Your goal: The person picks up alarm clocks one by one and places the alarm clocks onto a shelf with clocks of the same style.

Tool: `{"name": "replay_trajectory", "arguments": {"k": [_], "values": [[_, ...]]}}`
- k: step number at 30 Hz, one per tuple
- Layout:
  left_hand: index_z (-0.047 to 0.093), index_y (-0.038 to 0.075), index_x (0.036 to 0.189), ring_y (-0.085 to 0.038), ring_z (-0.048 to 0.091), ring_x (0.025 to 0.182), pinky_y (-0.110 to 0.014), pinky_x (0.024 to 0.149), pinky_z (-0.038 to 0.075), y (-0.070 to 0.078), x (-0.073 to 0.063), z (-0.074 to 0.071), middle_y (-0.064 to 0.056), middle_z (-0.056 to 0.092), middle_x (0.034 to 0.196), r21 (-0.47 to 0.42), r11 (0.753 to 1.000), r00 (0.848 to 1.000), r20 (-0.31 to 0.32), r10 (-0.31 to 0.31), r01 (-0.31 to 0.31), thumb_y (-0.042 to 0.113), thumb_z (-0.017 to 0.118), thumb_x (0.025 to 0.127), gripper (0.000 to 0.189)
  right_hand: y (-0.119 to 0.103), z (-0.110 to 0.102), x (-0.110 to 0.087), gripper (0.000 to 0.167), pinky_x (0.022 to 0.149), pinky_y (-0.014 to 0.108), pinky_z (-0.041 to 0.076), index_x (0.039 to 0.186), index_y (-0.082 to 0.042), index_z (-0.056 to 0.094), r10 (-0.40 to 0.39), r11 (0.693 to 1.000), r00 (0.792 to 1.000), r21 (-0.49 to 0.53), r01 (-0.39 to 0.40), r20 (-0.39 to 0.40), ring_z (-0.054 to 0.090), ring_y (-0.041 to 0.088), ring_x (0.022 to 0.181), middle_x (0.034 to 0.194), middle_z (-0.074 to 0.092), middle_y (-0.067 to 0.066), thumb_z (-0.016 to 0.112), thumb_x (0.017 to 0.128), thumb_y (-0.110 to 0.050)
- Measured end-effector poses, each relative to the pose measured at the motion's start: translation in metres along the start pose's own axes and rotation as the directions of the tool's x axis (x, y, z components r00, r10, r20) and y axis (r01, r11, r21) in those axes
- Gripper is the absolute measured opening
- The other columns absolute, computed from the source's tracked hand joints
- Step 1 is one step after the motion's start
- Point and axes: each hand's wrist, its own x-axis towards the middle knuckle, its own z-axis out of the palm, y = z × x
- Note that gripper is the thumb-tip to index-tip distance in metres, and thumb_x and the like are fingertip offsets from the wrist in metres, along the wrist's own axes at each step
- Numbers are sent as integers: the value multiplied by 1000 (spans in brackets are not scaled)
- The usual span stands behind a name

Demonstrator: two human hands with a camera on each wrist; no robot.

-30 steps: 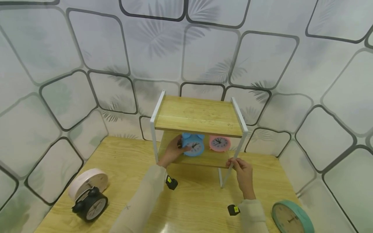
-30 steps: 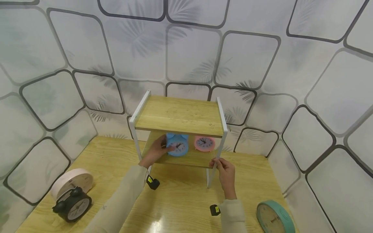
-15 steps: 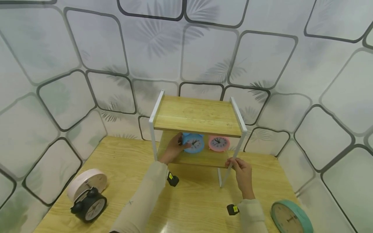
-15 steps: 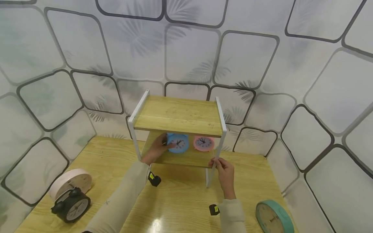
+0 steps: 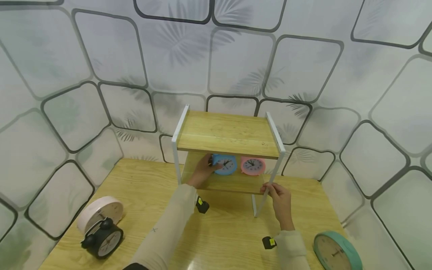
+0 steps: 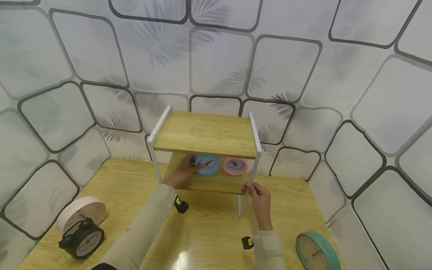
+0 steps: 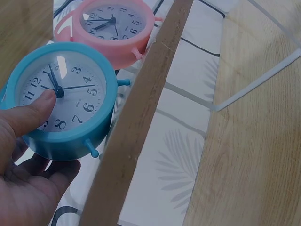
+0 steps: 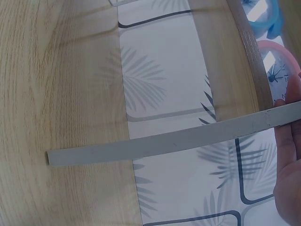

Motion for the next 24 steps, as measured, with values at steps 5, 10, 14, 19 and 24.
{"name": "replay_trajectory", "arguments": {"k": [5, 10, 14, 19, 24], "values": [[38, 0, 137, -35, 44, 130, -45, 107, 39, -2, 5, 2, -20, 47, 137, -26, 1000, 1000, 6, -12, 12, 18, 64, 90, 57, 1, 0, 0, 24, 73, 19, 56, 92, 25, 58, 10, 1000, 1000, 4, -10, -1, 68, 6, 68, 72, 69, -7, 50, 94, 1], [37, 0, 138, -35, 43, 130, -45, 109, 36, -5, 9, 5, -20, 46, 138, -18, 1000, 1000, -3, 7, -7, 18, 64, 90, 58, 2, -1, 1, 25, 73, 19, 56, 92, 24, 58, 21, 1000, 1000, 1, -21, -5, 68, 6, 68, 72, 69, -7, 51, 94, 0], [38, 1, 139, -33, 44, 130, -45, 109, 36, -4, 10, 7, -19, 47, 138, -12, 1000, 1000, -12, -9, 9, 19, 64, 90, 58, 2, -1, 1, 25, 73, 19, 56, 92, 24, 58, 27, 1000, 1000, -2, -27, -4, 68, 6, 68, 72, 69, -6, 51, 94, 0], [37, -1, 138, -33, 43, 130, -44, 109, 37, -2, 12, 9, -19, 46, 139, 13, 1000, 1000, -13, -23, 23, 20, 63, 91, 58, 1, -1, 0, 25, 73, 20, 56, 92, 24, 59, 28, 1000, 1000, -4, -28, -2, 68, 6, 68, 72, 69, -6, 51, 94, 0], [35, -2, 139, -34, 40, 133, -44, 111, 34, -3, 14, 9, -21, 43, 141, 15, 1000, 1000, -5, -26, 26, 21, 62, 91, 60, 0, -1, 0, 26, 73, 20, 56, 92, 23, 59, 36, 999, 999, -15, -36, -6, 68, 6, 69, 72, 69, -7, 52, 94, -2]]}}
